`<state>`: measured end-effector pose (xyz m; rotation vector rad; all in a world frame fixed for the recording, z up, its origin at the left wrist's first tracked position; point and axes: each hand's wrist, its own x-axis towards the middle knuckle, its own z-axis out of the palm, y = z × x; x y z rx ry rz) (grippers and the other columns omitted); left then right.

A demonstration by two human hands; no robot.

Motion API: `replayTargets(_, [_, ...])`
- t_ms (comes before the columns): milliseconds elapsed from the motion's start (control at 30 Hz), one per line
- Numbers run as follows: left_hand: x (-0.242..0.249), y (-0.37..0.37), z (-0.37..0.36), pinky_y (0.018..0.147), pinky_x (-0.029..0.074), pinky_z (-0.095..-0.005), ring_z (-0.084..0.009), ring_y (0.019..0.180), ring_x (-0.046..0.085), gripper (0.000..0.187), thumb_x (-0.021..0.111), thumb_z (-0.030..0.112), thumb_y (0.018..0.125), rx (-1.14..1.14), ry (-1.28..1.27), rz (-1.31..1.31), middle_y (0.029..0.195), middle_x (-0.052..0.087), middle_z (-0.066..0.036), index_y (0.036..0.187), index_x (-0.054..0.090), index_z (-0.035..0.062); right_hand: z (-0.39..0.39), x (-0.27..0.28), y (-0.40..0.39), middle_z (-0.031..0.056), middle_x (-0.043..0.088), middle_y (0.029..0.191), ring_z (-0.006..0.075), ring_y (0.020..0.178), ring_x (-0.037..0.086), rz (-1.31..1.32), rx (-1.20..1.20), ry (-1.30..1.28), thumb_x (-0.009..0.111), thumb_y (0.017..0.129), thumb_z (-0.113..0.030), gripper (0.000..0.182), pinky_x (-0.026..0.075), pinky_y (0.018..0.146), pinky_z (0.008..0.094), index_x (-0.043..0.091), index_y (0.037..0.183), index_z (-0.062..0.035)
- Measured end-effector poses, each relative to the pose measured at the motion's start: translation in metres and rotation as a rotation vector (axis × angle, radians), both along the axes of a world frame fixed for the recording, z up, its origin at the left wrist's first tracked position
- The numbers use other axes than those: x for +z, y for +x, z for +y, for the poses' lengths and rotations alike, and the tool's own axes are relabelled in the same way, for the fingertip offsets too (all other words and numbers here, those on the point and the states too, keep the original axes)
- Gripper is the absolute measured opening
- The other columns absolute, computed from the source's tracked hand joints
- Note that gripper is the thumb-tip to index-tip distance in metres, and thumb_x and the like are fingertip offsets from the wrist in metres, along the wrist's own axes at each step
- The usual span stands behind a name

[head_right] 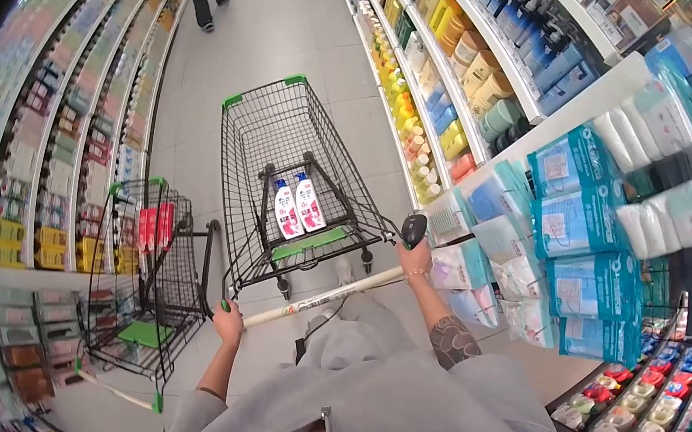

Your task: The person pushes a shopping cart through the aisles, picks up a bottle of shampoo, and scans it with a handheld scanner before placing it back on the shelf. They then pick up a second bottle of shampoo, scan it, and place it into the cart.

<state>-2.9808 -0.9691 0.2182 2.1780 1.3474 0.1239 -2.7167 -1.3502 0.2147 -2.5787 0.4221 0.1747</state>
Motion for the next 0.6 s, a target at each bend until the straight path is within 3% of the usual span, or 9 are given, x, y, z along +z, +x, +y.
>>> replayTargets(200, [0.026,0.087,0.033,0.054,0.044,-0.0384,-0.0244,0.052,0.058,0.024,0.051,0.022,0.086,-0.041,-0.002,-0.041,0.056,0.057,-0.011,0.077,0.054,0.0005,0.037,-0.021,0.061,0.0218,0.062,0.088,0.0384,0.083,0.061,-0.087,-0.051,0.045,0.069,0.069,-0.038,0.054,0.049,0.070,0.0466,0.052,0.103,0.0005])
replayTargets(267, [0.017,0.107,0.046,0.054,0.044,-0.0393,-0.0259,0.053,0.059,0.024,0.051,0.022,0.086,-0.035,-0.040,-0.075,0.056,0.057,-0.013,0.077,0.053,0.0001,0.053,-0.009,0.083,0.0213,0.062,0.088,0.0378,0.083,0.061,-0.087,-0.069,0.065,0.069,0.069,-0.038,0.054,0.049,0.070,0.0462,0.053,0.104,0.0004])
replayTargets(300, [-0.016,0.106,0.064,0.055,0.045,-0.0414,-0.0280,0.056,0.062,0.025,0.051,0.022,0.086,-0.008,-0.097,-0.101,0.057,0.058,-0.015,0.077,0.052,-0.0005,0.058,-0.002,0.093,0.0209,0.062,0.088,0.0373,0.082,0.061,-0.077,-0.066,0.064,0.068,0.070,-0.037,0.053,0.050,0.070,0.0458,0.053,0.104,0.0003])
replayTargets(400, [-0.029,0.141,0.083,0.059,0.044,-0.0466,-0.0397,0.064,0.060,0.026,0.050,0.024,0.085,-0.067,-0.045,-0.024,0.060,0.058,-0.021,0.078,0.050,-0.0011,0.074,0.003,0.130,0.0196,0.062,0.089,0.0363,0.081,0.062,-0.049,-0.090,0.023,0.068,0.070,-0.036,0.053,0.050,0.071,0.0452,0.053,0.106,0.0002])
replayTargets(500, [-0.034,0.176,0.093,0.060,0.042,-0.0484,-0.0403,0.063,0.058,0.024,0.048,0.022,0.085,-0.058,-0.087,-0.069,0.060,0.056,-0.021,0.079,0.048,-0.0014,0.086,-0.001,0.172,0.0188,0.061,0.092,0.0353,0.083,0.062,-0.038,-0.091,0.012,0.068,0.070,-0.036,0.054,0.050,0.071,0.0448,0.052,0.106,-0.0001])
replayTargets(600, [-0.046,0.206,0.109,0.058,0.042,-0.0488,-0.0401,0.058,0.057,0.024,0.048,0.021,0.085,-0.070,-0.052,-0.102,0.057,0.055,-0.021,0.077,0.048,-0.0020,0.099,-0.014,0.206,0.0191,0.061,0.086,0.0370,0.079,0.061,-0.169,-0.061,0.004,0.069,0.068,-0.037,0.046,0.050,0.068,0.0454,0.054,0.093,-0.0013])
